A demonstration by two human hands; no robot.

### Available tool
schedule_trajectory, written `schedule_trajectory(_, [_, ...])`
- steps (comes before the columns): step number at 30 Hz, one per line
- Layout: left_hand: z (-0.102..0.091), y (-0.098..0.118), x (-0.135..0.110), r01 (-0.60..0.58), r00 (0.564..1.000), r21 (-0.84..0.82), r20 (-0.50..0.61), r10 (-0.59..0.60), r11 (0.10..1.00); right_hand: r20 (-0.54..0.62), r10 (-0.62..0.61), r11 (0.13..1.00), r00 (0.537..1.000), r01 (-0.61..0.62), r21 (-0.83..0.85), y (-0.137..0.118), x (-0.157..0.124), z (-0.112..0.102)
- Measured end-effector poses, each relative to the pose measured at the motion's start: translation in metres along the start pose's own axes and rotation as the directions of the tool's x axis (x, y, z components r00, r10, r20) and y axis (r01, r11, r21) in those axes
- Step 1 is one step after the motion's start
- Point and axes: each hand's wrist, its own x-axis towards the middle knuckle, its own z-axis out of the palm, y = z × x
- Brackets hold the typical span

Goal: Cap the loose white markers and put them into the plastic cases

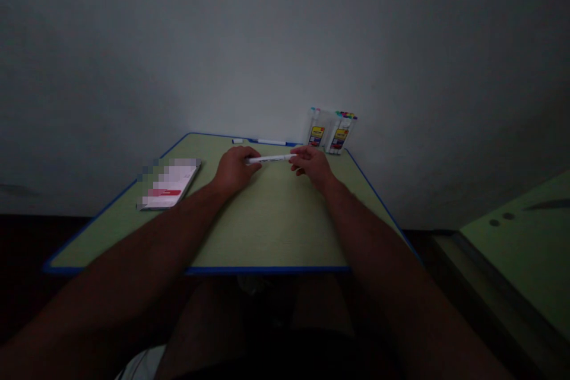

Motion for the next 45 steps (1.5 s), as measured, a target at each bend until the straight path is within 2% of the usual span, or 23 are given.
schedule_trajectory(11, [-0.001, 0.001, 0.000, 0.019, 0.999, -0.042, -0.025, -0.020, 0.999, -0.067, 0.042, 0.999, 0.997, -0.040, 0.036, 0.000, 0.004, -0.007])
schedule_trajectory(19, [0.002, 0.001, 0.001, 0.029, 0.999, -0.026, 0.023, -0.028, 0.999, -0.125, 0.031, 0.997, 0.992, -0.022, 0.068, -0.001, 0.005, -0.009])
schedule_trajectory(24, [0.004, -0.004, 0.002, -0.007, 0.997, 0.008, 0.083, 0.006, 1.000, -0.231, 0.007, 0.997, 0.973, 0.012, 0.081, -0.009, 0.007, -0.012])
schedule_trajectory(29, [0.011, -0.010, 0.003, -0.037, 0.975, 0.150, 0.224, 0.002, 0.988, -0.383, -0.036, 0.999, 0.923, 0.048, 0.022, -0.016, 0.012, -0.022])
schedule_trajectory(36, [0.016, -0.014, 0.005, -0.156, 0.910, 0.301, 0.413, 0.019, 0.941, -0.553, -0.081, 0.995, 0.829, 0.097, 0.000, -0.041, 0.029, -0.035])
schedule_trajectory(40, [0.016, -0.013, 0.005, -0.169, 0.907, 0.321, 0.420, 0.020, 0.932, -0.600, -0.138, 0.990, 0.788, 0.118, -0.074, -0.065, 0.047, -0.049])
schedule_trajectory(45, [0.018, -0.013, 0.004, -0.165, 0.911, 0.337, 0.413, 0.012, 0.927, -0.682, -0.246, 0.968, 0.689, 0.145, -0.202, -0.102, 0.076, -0.071])
